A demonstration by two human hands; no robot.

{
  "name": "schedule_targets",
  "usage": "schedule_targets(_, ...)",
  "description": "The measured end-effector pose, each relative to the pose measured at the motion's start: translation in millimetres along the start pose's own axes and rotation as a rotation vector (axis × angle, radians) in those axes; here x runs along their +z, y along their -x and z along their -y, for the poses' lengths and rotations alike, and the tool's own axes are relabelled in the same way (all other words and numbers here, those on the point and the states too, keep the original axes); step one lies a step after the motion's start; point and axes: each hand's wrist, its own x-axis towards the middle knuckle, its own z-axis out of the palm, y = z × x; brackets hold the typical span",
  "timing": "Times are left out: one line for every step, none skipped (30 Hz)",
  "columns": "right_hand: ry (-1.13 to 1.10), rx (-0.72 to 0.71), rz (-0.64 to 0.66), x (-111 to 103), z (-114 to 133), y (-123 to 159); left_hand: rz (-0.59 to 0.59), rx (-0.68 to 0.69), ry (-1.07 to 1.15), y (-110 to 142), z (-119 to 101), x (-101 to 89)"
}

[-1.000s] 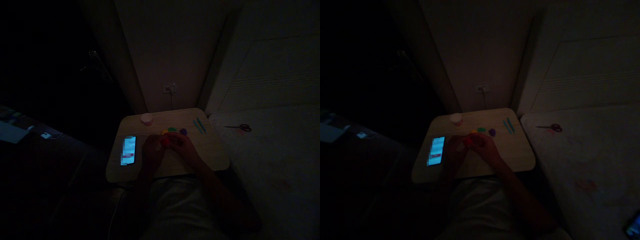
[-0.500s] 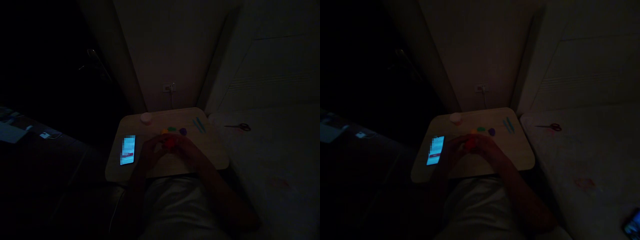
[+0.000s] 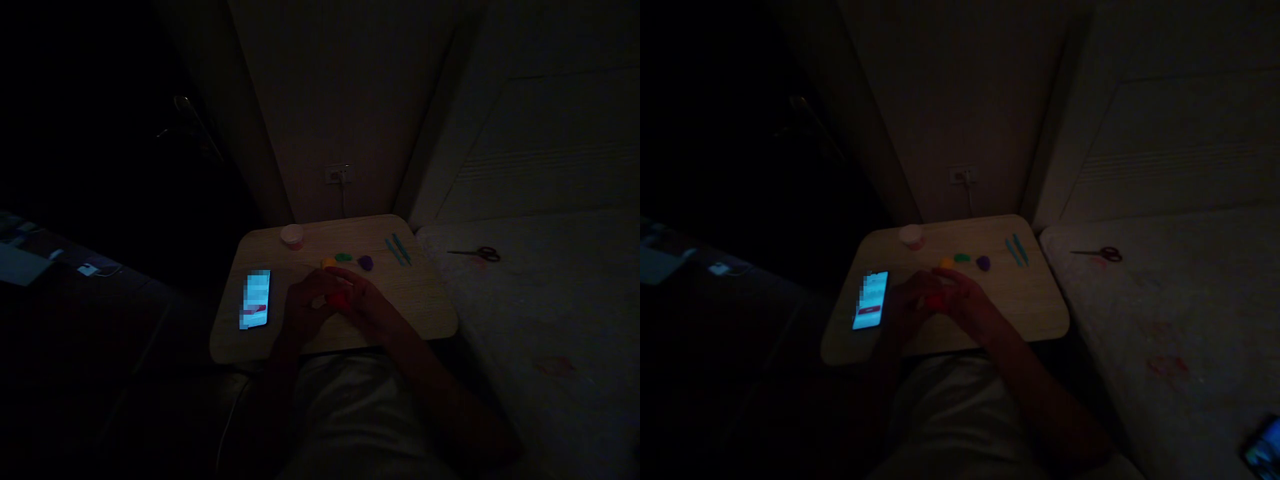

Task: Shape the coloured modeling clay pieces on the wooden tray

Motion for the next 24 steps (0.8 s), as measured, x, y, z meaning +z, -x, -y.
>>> schedule_targets(-0.002,-0.008,-0.018,1,-1,0,-0.007,0.004,-0.007,1,1,0.6)
schedule_targets(-0.006,-0.016,-0.036,2,-1,0,-0.015,0.01,-0.012,1,1,1.1)
schedule_targets(-0.008,-0.023,-0.051,3,-1,-1,-0.028,0.016,-0.018,2,2,1.7)
schedule_targets(-0.006,-0.031,-0.064,4,0,-1,-0.046,0.021,-0.028,3,3,2.4)
schedule_targets(0.001,-0.037,-0.077,5,2,-1,-0.064,0.018,-0.049,4,4,3.2)
schedule_targets(0.015,-0.044,-0.092,6,4,-1,-0.084,0.01,-0.082,5,5,4.1)
schedule_targets(0.036,-0.053,-0.11,7,6,-1,-0.107,0.002,-0.125,6,5,5.2)
schedule_targets(0.064,-0.063,-0.13,7,9,-1,-0.127,0.0,-0.179,7,5,6.4)
schedule_targets(0.1,-0.071,-0.144,7,11,-1,-0.141,0.009,-0.237,8,6,7.7)
schedule_targets(0.143,-0.077,-0.149,7,12,-1,-0.148,0.033,-0.294,9,6,9.2)
schedule_targets(0.19,-0.082,-0.147,7,13,-1,-0.146,0.068,-0.345,10,7,10.9)
schedule_targets(0.236,-0.091,-0.143,7,13,-1,-0.133,0.103,-0.389,11,8,12.7)
schedule_targets(0.278,-0.101,-0.143,7,13,-1,-0.113,0.129,-0.424,12,9,14.6)
schedule_targets(0.311,-0.115,-0.15,7,13,-1,-0.089,0.143,-0.445,13,10,16.4)
schedule_targets(0.329,-0.131,-0.165,8,13,-2,-0.065,0.146,-0.452,13,10,18.0)
schedule_targets(0.334,-0.149,-0.184,8,12,-3,-0.046,0.135,-0.446,14,11,19.2)
schedule_targets(0.327,-0.164,-0.201,8,12,-4,-0.039,0.11,-0.427,15,11,19.8)
schedule_targets(0.314,-0.171,-0.211,7,12,-5,-0.049,0.082,-0.401,15,12,19.7)
schedule_targets(0.296,-0.17,-0.218,6,12,-6,-0.071,0.054,-0.371,15,12,18.8)
schedule_targets(0.278,-0.163,-0.225,4,12,-7,-0.099,0.029,-0.346,15,12,17.3)
schedule_targets(0.265,-0.153,-0.236,1,12,-8,-0.129,0.007,-0.331,15,12,15.2)
schedule_targets(0.258,-0.143,-0.252,-1,13,-8,-0.153,-0.006,-0.326,14,13,12.9)
schedule_targets(0.258,-0.136,-0.269,-4,13,-9,-0.169,-0.007,-0.33,14,14,10.6)
schedule_targets(0.265,-0.137,-0.284,-6,12,-10,-0.174,-0.004,-0.337,13,14,8.5)
